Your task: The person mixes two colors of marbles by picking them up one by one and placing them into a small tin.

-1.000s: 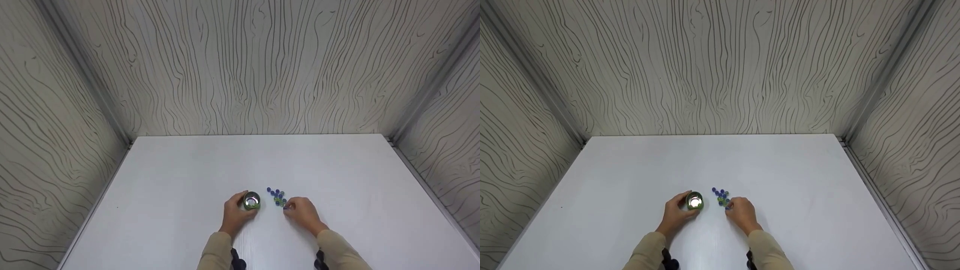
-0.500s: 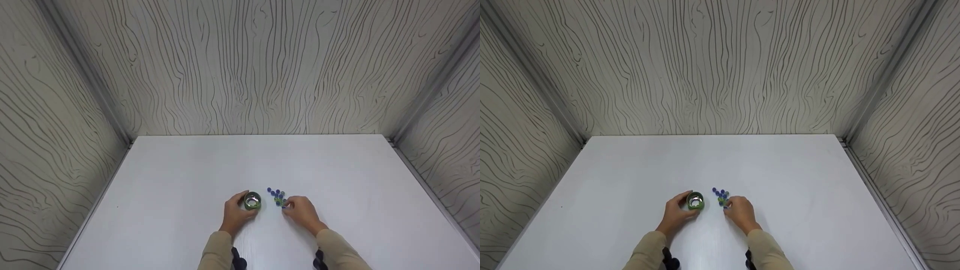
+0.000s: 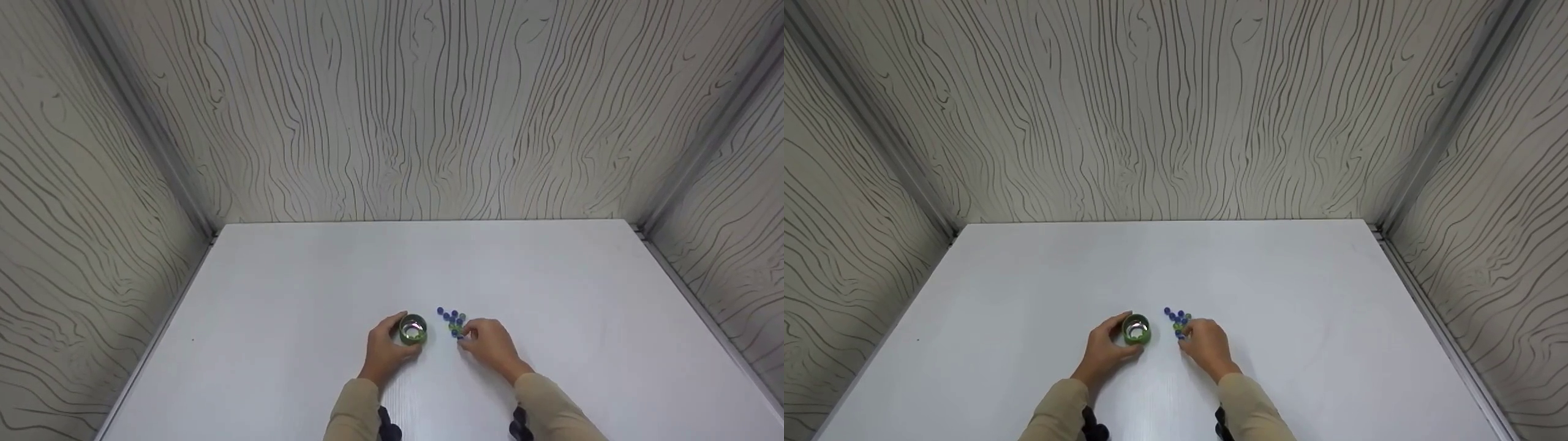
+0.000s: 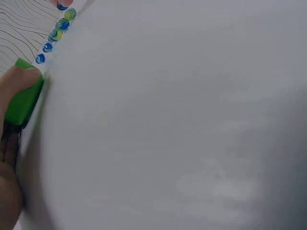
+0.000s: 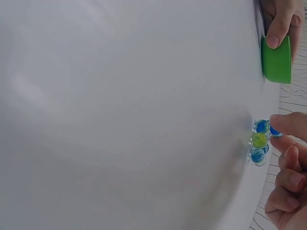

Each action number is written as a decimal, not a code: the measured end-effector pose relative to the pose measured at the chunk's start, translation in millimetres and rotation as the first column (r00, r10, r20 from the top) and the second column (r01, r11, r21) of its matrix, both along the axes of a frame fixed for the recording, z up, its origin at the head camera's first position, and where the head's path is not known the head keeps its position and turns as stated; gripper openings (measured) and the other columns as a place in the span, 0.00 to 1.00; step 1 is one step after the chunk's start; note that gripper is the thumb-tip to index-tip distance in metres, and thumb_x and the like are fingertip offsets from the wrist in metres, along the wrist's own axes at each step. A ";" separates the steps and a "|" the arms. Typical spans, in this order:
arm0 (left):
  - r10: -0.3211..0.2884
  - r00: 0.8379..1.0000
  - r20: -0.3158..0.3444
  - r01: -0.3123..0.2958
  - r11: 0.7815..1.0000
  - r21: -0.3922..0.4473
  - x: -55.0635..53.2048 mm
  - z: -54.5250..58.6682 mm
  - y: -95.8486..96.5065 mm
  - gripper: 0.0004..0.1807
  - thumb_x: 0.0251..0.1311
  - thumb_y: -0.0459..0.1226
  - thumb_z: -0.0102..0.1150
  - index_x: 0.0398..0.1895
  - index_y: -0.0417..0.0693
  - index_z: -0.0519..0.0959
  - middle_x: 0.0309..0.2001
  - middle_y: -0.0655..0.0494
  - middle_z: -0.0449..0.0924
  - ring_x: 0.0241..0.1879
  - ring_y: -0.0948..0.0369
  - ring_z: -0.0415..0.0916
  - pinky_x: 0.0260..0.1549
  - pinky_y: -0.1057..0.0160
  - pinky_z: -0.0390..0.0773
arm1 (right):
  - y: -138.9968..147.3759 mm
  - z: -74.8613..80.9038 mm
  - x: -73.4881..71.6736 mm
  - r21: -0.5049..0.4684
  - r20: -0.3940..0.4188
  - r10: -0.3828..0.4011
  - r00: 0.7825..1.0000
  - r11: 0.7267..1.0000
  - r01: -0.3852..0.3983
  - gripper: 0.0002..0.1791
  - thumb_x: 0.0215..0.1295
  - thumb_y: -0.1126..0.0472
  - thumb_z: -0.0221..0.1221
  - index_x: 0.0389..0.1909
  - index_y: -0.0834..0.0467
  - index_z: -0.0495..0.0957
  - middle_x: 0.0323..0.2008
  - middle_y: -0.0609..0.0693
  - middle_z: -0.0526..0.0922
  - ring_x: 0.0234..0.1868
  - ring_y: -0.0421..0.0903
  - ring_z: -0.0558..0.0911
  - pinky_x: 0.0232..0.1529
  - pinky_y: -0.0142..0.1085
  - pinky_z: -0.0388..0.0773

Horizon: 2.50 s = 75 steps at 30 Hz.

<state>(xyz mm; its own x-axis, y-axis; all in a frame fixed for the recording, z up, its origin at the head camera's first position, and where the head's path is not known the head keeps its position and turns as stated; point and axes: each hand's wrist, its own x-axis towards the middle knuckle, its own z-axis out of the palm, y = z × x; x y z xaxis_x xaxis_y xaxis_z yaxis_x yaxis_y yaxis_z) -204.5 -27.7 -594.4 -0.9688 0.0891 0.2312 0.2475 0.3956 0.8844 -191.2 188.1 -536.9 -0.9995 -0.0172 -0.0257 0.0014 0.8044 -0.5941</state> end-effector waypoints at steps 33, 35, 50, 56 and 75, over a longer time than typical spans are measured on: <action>0.015 0.999 0.043 -0.015 1.000 0.005 0.6 -1.6 1.0 0.35 0.42 0.40 0.75 0.58 0.45 0.76 0.57 0.49 0.81 0.60 0.51 0.77 0.65 0.52 0.74 | -27.8 10.9 -2.5 0.006 -0.067 0.072 0.995 0.997 -0.072 0.05 0.52 0.63 0.68 0.31 0.58 0.85 0.23 0.47 0.79 0.27 0.39 0.70 0.26 0.28 0.67; 0.016 0.999 0.041 -0.016 1.000 0.011 0.0 0.0 0.6 0.35 0.42 0.39 0.75 0.58 0.44 0.76 0.56 0.49 0.81 0.60 0.52 0.77 0.65 0.52 0.75 | -29.5 11.9 -3.5 0.005 -0.092 0.088 0.992 0.996 -0.088 0.05 0.52 0.63 0.69 0.30 0.58 0.85 0.22 0.47 0.78 0.25 0.38 0.69 0.25 0.26 0.65; 0.029 0.999 0.032 -0.029 0.999 0.015 0.9 1.2 1.0 0.34 0.43 0.40 0.75 0.57 0.43 0.76 0.56 0.48 0.81 0.59 0.52 0.77 0.64 0.53 0.76 | -39.8 13.3 -5.3 -0.008 -0.128 0.116 0.985 0.993 -0.118 0.05 0.52 0.63 0.68 0.31 0.58 0.85 0.20 0.46 0.74 0.24 0.38 0.67 0.23 0.25 0.62; 0.028 1.000 -0.001 -0.028 1.000 0.008 -1.0 -0.5 0.5 0.34 0.42 0.40 0.75 0.57 0.42 0.77 0.54 0.48 0.82 0.58 0.52 0.78 0.63 0.53 0.77 | -43.2 14.7 -7.2 -0.005 -0.149 0.126 0.981 0.992 -0.129 0.05 0.52 0.63 0.68 0.31 0.59 0.85 0.21 0.46 0.76 0.25 0.38 0.68 0.24 0.24 0.64; 0.032 0.999 -0.005 -0.032 0.999 -0.003 0.5 0.3 1.0 0.33 0.44 0.41 0.74 0.57 0.44 0.76 0.54 0.50 0.82 0.58 0.53 0.79 0.63 0.56 0.77 | -52.7 12.7 -11.4 -0.010 -0.207 0.175 0.962 0.983 -0.181 0.06 0.51 0.64 0.68 0.30 0.61 0.84 0.19 0.47 0.75 0.23 0.35 0.64 0.22 0.24 0.61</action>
